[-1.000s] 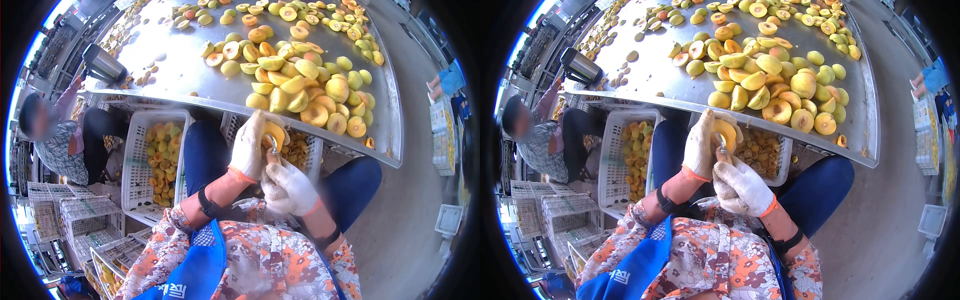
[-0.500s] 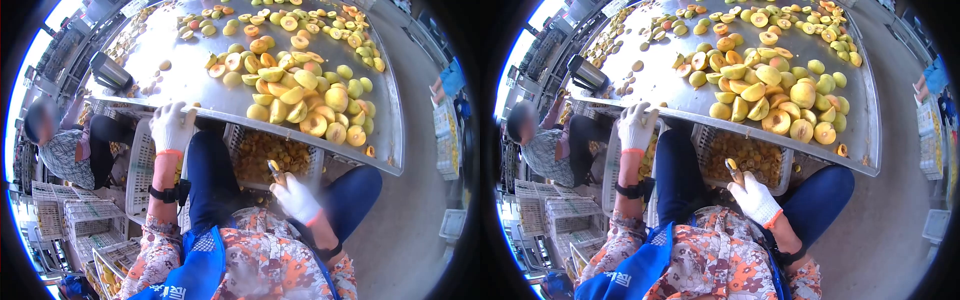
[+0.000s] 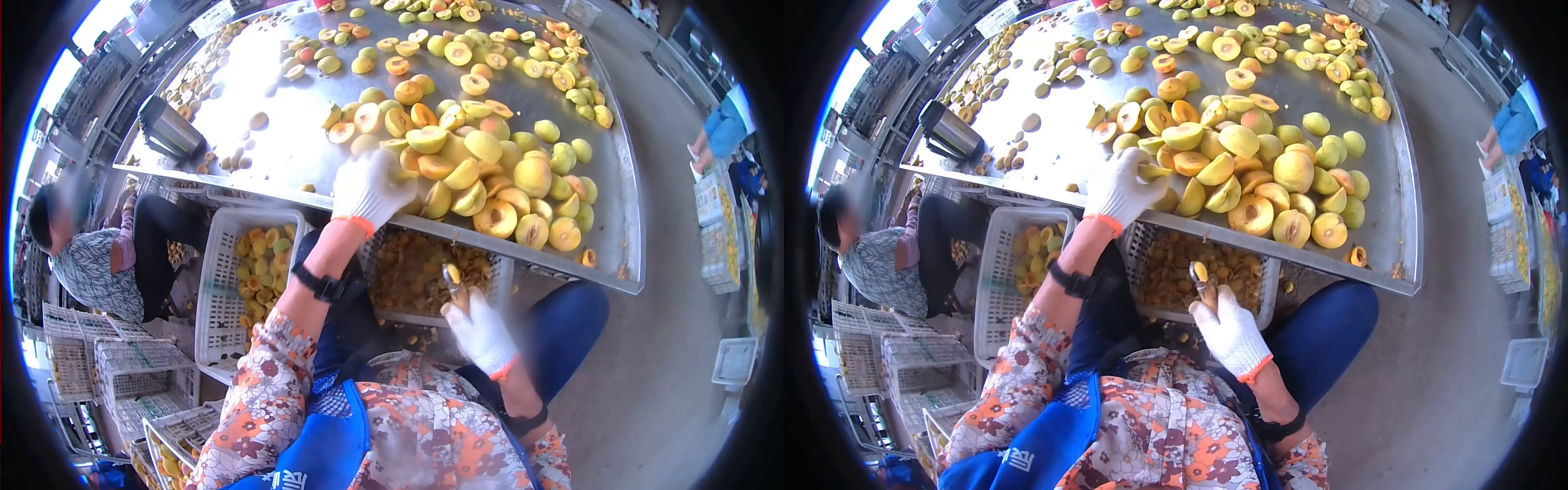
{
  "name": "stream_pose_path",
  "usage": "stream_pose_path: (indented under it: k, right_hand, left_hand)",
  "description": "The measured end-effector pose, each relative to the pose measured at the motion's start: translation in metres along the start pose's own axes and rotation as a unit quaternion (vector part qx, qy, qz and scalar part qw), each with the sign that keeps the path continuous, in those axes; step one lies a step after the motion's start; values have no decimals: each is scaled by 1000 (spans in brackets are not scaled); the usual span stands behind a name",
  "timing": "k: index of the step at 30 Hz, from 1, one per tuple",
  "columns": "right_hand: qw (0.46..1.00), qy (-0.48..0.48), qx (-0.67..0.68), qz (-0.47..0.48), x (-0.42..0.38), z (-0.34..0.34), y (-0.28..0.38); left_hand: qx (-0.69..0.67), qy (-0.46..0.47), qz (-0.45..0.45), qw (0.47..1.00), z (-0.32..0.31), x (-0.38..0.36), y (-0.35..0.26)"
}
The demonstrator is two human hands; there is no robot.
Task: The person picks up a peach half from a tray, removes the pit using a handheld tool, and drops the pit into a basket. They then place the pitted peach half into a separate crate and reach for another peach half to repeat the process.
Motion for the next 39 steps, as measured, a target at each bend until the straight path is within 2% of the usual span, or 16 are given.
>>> stream_pose_path:
  k: [1, 3, 5, 9, 10, 13, 16, 22, 25, 28, 29, 31, 32, 33, 35, 39]
  right_hand:
    - [1000, -4, 11, -25, 0, 3, 3]
    - [1000, -15, 23, 4, 2, 4, 6]
    - [996, -33, 45, 68, 3, 3, 23]
    - [984, -47, 64, 159, 5, 1, 50]
    - [976, -73, 50, 199, 7, -3, 49]
    - [971, -74, 12, 226, 6, -7, 46]
    - [979, -63, 28, 193, 2, -13, 42]
    - [971, -54, 14, 232, -2, -15, 40]
    - [981, -55, 70, 175, -4, -20, 35]
    - [987, 12, 145, 73, -3, -25, 18]
    - [983, -37, 103, 145, -4, -25, 21]
    - [980, 34, 183, 65, -6, -19, 35]
    - [965, 80, 248, -7, -8, -14, 42]
    - [936, 100, 335, -26, -7, -16, 41]
    - [892, 150, 414, -101, -8, -13, 42]
    - [869, 183, 437, -140, -8, -1, 45]
  left_hand:
    - [-59, -27, -30, 997, 9, -14, 1]
    - [-177, -85, -87, 977, 24, -38, 2]
    - [-191, -57, -126, 972, 42, -62, -11]
    - [-278, 3, -137, 951, 48, -96, -25]
    - [-294, 2, -144, 945, 50, -100, -31]
    - [-305, -34, -175, 936, 47, -105, -38]
    - [-331, 1, -154, 931, 45, -109, -36]
    - [-409, 85, -86, 905, 41, -121, -37]
    - [-417, 113, -74, 899, 39, -123, -39]
    - [-420, 145, -99, 890, 43, -120, -42]
    - [-428, 165, -84, 885, 43, -119, -41]
    - [-424, 176, -87, 884, 45, -118, -42]
    - [-444, 189, -68, 873, 45, -119, -43]
    - [-443, 196, -75, 872, 43, -117, -42]
    - [-442, 184, -116, 870, 39, -116, -37]
    - [-496, 188, -84, 844, 37, -122, -39]
Point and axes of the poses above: each hand's wrist, its own x-axis towards the middle knuckle, its own z-axis out of the back of the hand, y = z × x, the point moved 1 cm from there along x, towards the middle knuckle, and after that the axes turned 3 degrees about z, right-handed, at the moved point
